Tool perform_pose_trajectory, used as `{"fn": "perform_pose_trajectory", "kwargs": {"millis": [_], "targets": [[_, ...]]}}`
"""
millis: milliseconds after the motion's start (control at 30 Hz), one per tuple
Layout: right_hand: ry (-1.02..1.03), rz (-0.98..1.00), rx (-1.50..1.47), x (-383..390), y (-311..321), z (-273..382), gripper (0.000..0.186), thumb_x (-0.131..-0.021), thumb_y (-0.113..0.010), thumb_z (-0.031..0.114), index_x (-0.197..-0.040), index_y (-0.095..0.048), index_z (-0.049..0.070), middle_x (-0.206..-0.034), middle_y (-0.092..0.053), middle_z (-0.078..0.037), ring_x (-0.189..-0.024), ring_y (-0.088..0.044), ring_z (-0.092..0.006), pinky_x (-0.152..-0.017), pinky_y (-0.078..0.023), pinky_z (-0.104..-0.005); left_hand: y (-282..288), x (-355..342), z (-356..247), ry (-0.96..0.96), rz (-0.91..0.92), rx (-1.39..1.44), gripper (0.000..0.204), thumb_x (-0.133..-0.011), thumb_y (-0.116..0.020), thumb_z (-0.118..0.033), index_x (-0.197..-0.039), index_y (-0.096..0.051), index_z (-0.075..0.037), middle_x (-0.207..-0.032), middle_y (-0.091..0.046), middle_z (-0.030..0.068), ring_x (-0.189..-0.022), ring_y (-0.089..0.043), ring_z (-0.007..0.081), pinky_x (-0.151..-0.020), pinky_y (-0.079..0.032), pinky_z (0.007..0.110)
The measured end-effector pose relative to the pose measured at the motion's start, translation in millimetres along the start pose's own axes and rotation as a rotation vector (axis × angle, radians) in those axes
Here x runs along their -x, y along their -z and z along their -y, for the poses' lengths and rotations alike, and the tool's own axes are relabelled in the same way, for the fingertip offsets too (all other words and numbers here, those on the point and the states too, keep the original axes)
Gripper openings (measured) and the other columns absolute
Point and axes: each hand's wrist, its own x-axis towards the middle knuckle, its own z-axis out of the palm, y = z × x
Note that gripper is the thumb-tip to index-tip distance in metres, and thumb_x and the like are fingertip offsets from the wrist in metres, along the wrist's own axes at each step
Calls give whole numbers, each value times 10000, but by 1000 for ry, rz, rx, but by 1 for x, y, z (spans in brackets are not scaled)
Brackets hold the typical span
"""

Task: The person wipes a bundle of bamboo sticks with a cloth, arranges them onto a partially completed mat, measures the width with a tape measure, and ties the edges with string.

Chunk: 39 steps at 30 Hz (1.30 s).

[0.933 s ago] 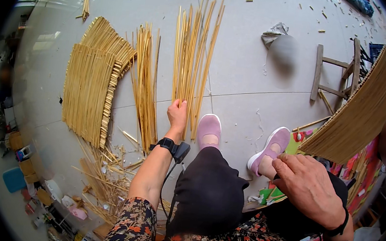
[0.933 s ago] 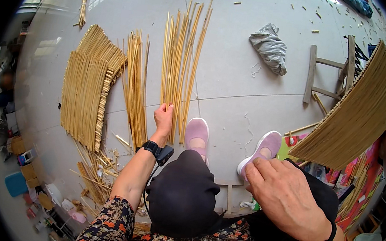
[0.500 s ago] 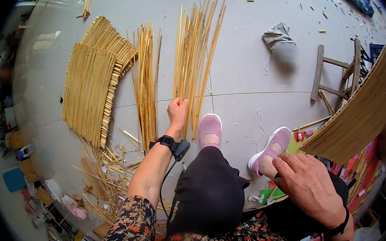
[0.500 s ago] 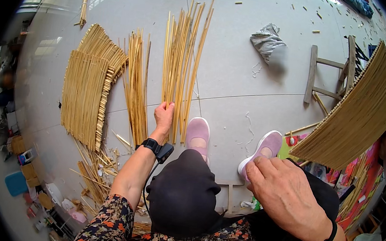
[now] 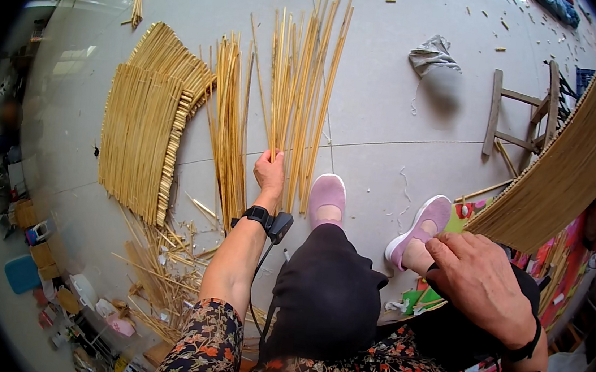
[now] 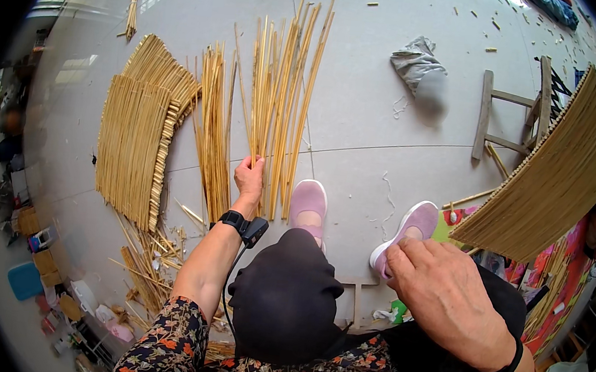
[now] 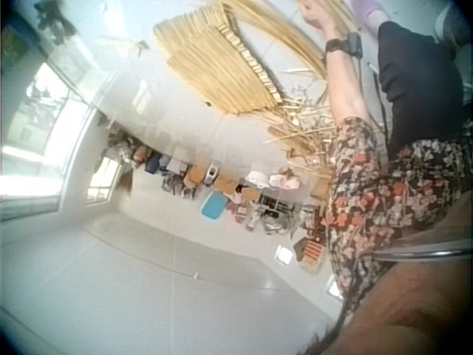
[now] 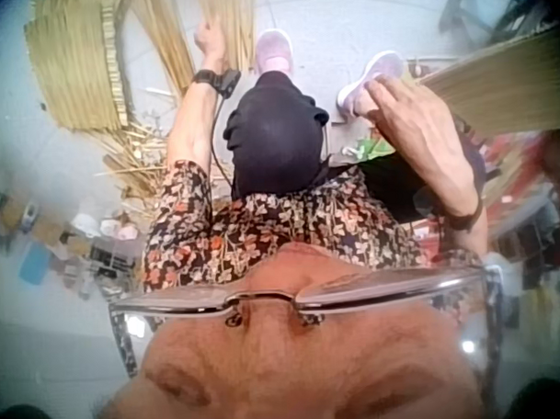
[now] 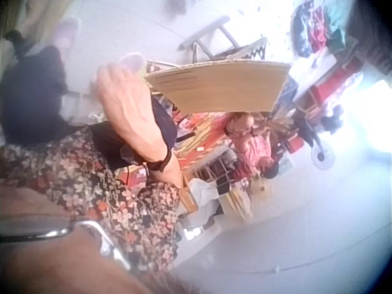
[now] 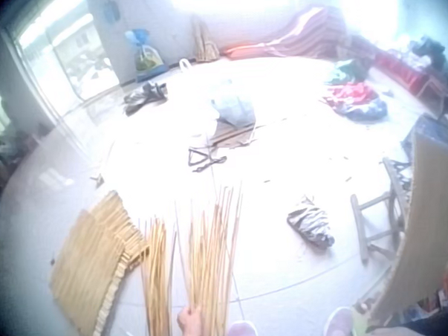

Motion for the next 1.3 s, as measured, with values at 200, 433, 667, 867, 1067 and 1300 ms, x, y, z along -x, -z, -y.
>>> {"fn": "perform_pose_trajectory", "kwargs": {"millis": [200, 433, 667, 867, 1067, 1300], "targets": [[-4, -3, 29, -2, -3, 0, 179, -808, -675, 115, -920, -561, 35, -847, -551, -98, -796, -599, -268, -718, -477, -389, 10, -7, 4, -36, -73, 46, 250, -896, -674, -246, -941, -686, 0, -708, -644, 123, -624, -570, 213, -614, -460, 388], [9, 11, 18, -4, 0, 5, 208, -809, -696, 136, -927, -561, 30, -863, -553, -105, -806, -600, -273, -727, -476, -398, 19, -16, 19, -20, -68, -86, 241, -869, -701, -249, -926, -690, -15, -824, -692, 151, -746, -658, 303, -676, -499, 416], [-7, 29, 29, -5, 0, 4, 252, -797, -725, 146, -948, -560, 28, -887, -562, -100, -834, -600, -271, -737, -475, -393, 14, -22, 17, -37, -26, -235, 242, -839, -702, -252, -941, -696, -33, -850, -696, 159, -783, -667, 345, -701, -517, 438], [9, 31, 8, -4, 1, 3, 278, -774, -731, 132, -970, -561, 32, -900, -562, -95, -840, -600, -264, -745, -479, -390, 14, -17, 12, -78, -28, -208, 236, -839, -690, -249, -917, -677, -27, -898, -677, 155, -823, -652, 364, -744, -517, 449], [6, 27, 0, -1, 4, 5, 265, -781, -715, 119, -979, -563, 31, -903, -557, -90, -842, -598, -255, -756, -484, -386, 5, -3, -2, -173, 2, -217, 229, -850, -694, -254, -936, -671, -44, -960, -676, 147, -871, -651, 357, -777, -518, 443], [2, 28, 10, 3, 2, 2, 263, -805, -690, 140, -1008, -574, 20, -909, -559, -91, -841, -596, -248, -751, -478, -376, -1, 0, -9, -75, 69, -285, 215, -840, -699, -250, -913, -668, -50, -947, -683, 143, -872, -659, 347, -766, -524, 449]]}}
